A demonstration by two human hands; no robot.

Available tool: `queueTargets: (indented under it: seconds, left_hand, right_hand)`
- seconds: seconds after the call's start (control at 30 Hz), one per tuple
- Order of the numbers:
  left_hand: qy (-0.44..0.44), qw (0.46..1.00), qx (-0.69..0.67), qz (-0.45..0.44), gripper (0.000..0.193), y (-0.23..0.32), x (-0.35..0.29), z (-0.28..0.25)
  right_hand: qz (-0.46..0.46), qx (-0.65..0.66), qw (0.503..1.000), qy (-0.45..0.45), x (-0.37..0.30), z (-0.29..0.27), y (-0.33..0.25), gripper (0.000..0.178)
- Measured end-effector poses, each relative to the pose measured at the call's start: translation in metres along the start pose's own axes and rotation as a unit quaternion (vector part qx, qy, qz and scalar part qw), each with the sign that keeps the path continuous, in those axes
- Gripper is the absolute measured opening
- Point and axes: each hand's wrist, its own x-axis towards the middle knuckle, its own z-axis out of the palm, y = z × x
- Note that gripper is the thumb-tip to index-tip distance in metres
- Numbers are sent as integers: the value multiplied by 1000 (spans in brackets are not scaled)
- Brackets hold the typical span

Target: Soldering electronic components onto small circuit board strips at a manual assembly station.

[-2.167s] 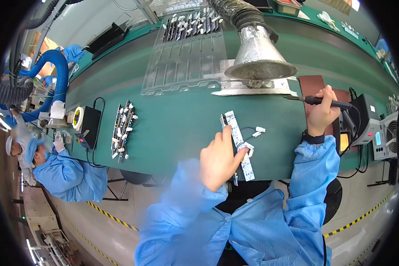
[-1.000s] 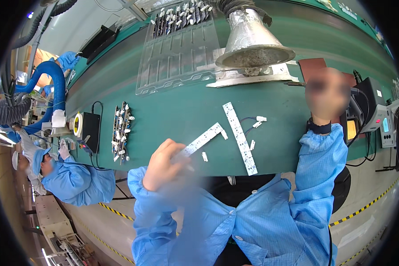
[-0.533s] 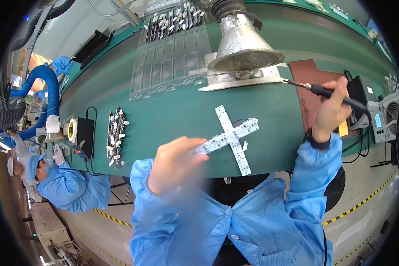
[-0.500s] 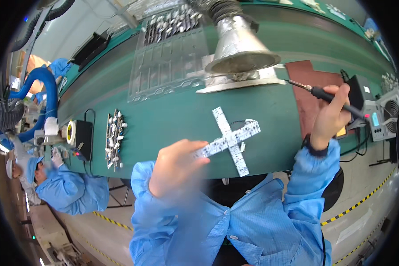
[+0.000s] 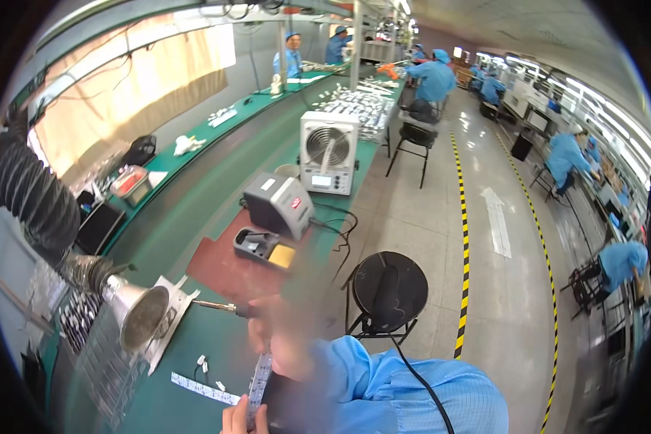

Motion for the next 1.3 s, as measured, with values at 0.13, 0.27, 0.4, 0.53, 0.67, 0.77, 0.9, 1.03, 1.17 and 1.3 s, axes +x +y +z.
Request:
queueTargets:
  seconds: [0.13,0.27,0.4,0.53,0.67,0.77,0.9,1.03,1.17,1.3]
  left_hand:
    - [-32,998,-32,-42,39,18,3,-1]
    - [-17,996,31,86,48,26,16,-2]
    - [-104,991,-36,81,46,31,16,4]
    - [-123,968,-211,-49,37,23,8,13]
    - [-298,784,-459,-294,21,9,9,1]
    - [-287,802,-442,-282,18,9,9,-4]
    - [-198,932,-247,-178,40,17,13,-14]
    - [-92,991,-91,-19,56,33,27,-19]
    - [-64,974,-214,-16,51,25,18,4]
    - [-102,942,-289,-134,40,19,14,2]
  right_hand:
    - [7,40,999,15,-8,-2,-17,35]
    - [3,32,999,42,-15,2,-24,34]
    - [-5,49,998,47,-18,6,-27,32]
    - [17,61,996,60,-23,7,-30,33]
    - [28,52,997,46,-30,13,-27,32]
    - [42,58,997,33,-34,17,-17,30]
    - [54,74,995,30,-36,12,-10,33]
    - [66,111,992,5,-37,8,2,34]
    - [108,78,991,23,-42,18,0,35]
    - [108,71,992,0,-40,12,8,35]
